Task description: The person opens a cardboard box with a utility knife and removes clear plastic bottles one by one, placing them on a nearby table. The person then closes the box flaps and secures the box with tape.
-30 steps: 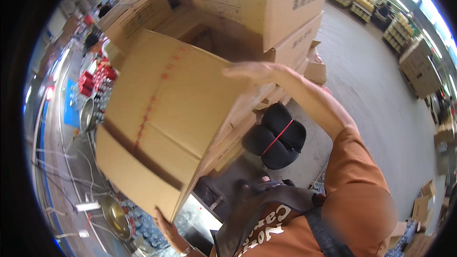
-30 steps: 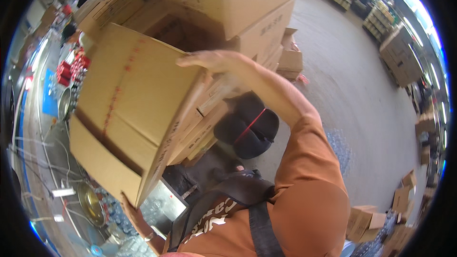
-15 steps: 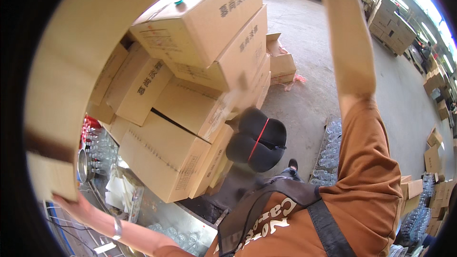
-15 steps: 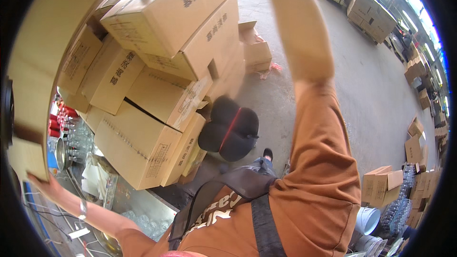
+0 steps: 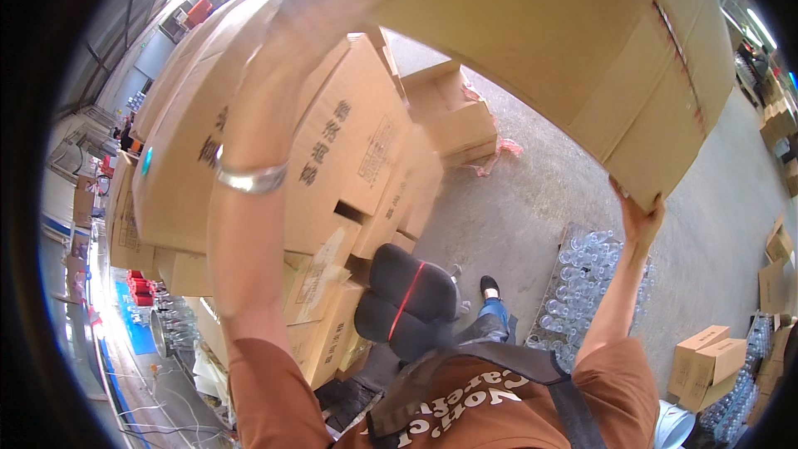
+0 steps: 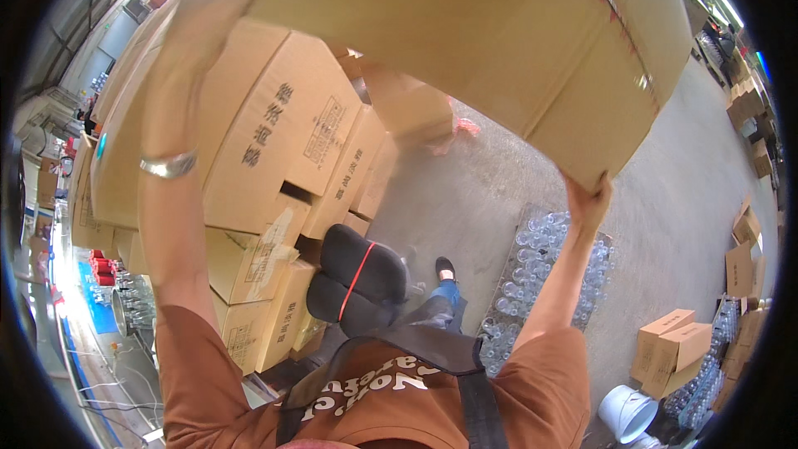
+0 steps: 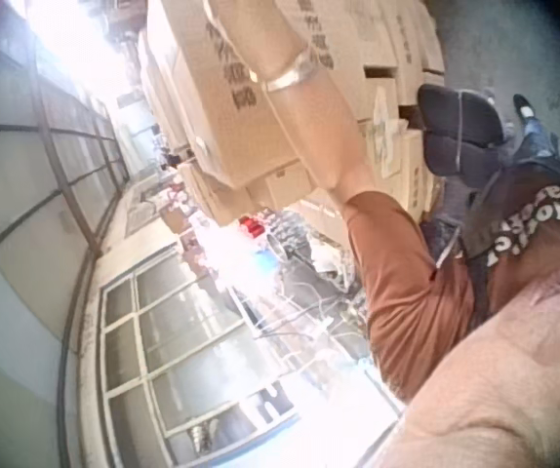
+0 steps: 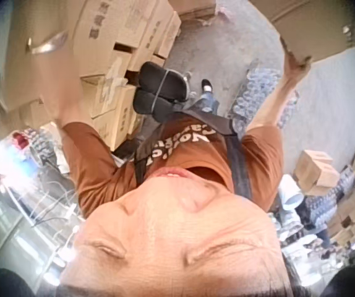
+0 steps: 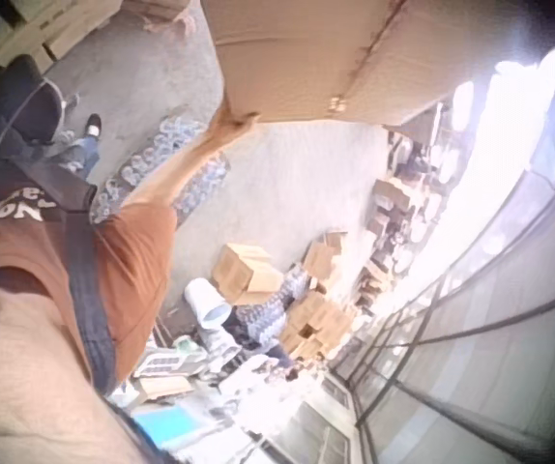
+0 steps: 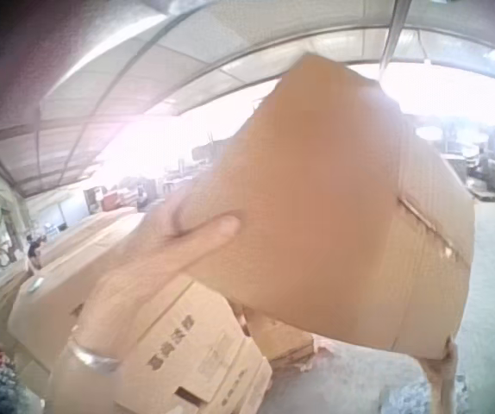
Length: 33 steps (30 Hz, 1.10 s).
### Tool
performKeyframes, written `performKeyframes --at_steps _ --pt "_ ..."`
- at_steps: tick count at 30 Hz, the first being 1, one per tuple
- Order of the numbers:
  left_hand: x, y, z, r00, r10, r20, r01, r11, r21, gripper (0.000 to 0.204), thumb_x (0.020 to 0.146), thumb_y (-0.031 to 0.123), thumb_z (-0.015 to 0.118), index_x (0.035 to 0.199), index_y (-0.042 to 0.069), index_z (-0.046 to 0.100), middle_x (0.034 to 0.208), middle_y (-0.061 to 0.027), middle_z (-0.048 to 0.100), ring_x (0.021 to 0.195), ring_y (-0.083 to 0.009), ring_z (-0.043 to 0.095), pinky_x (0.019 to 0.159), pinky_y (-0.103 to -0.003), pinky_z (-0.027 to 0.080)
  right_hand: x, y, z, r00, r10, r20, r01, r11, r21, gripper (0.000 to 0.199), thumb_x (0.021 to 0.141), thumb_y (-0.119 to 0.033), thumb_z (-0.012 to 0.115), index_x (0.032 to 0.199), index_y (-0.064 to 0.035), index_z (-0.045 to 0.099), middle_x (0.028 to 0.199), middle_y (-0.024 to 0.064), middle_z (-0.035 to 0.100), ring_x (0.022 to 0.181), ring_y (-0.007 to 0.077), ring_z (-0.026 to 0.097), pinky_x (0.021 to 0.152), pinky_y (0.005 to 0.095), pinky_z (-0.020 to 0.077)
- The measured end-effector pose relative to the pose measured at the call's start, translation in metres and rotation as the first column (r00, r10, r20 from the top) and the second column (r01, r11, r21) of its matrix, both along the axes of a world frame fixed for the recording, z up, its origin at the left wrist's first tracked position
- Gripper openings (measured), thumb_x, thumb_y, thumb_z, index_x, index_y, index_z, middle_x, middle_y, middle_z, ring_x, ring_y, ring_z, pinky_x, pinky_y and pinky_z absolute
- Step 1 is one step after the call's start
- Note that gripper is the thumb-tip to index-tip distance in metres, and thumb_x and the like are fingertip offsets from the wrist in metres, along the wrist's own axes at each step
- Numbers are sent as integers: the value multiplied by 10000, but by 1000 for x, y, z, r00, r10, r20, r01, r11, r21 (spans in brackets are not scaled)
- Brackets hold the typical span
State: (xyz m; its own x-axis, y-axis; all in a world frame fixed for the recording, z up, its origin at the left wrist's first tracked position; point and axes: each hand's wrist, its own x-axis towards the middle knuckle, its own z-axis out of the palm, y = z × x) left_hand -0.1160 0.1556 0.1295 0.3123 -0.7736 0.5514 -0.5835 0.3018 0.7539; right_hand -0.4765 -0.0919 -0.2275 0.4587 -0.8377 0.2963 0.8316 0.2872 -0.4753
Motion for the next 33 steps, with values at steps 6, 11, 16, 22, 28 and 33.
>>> performKeyframes --at_steps 6,11,16,22,28,33 --pt "57 -170 -28 974 -67 214 34 988 154 682 871 282 747 1417 -2 453 1311 -143 587 1192 -246 560 1026 -360 437 28 -51 -59 985 -18 -171 55 975 214 566 929 -323 596 1415 -87 426 1462 134 423 1376 375 350 1095 674 306" --pt "172 -211 -84 773 311 553 -326 942 -75 518 893 286 714 1294 -11 575 1152 -169 652 1026 -232 621 905 -341 493 142 -77 -76 967 73 -245 -13 971 239 545 929 -244 588 1414 -54 428 1411 130 491 1295 331 471 1052 600 390" --pt "177 -148 -190 686 477 549 -601 797 59 731 833 378 727 1362 -67 487 1406 -322 453 1348 -412 414 1134 -448 340 240 -41 -73 867 354 -351 -229 908 351 558 908 -184 591 1440 -125 431 1497 52 406 1388 238 360 1021 558 398" --pt "61 63 -340 790 582 193 -591 637 496 682 830 278 754 1356 -64 486 1427 -287 444 1334 -385 444 1104 -440 377 224 -14 -133 758 473 -450 -218 833 508 425 908 -330 614 1281 -128 589 1344 46 586 1270 202 518 979 410 455" --pt "-122 283 -452 677 736 14 -243 205 948 702 784 365 766 1310 -41 542 1337 -224 534 1103 -314 619 961 -376 498 233 18 -150 597 479 -643 -199 866 459 246 909 -344 611 1062 -160 668 1082 7 711 941 139 659 747 299 466" --pt "-209 381 -471 585 809 57 -267 126 956 698 824 412 695 1325 -43 527 1417 -285 452 1260 -374 514 1049 -401 426 333 152 -15 582 282 -763 -478 878 -40 292 940 -291 610 1128 -72 655 1007 32 709 881 111 646 706 257 461"
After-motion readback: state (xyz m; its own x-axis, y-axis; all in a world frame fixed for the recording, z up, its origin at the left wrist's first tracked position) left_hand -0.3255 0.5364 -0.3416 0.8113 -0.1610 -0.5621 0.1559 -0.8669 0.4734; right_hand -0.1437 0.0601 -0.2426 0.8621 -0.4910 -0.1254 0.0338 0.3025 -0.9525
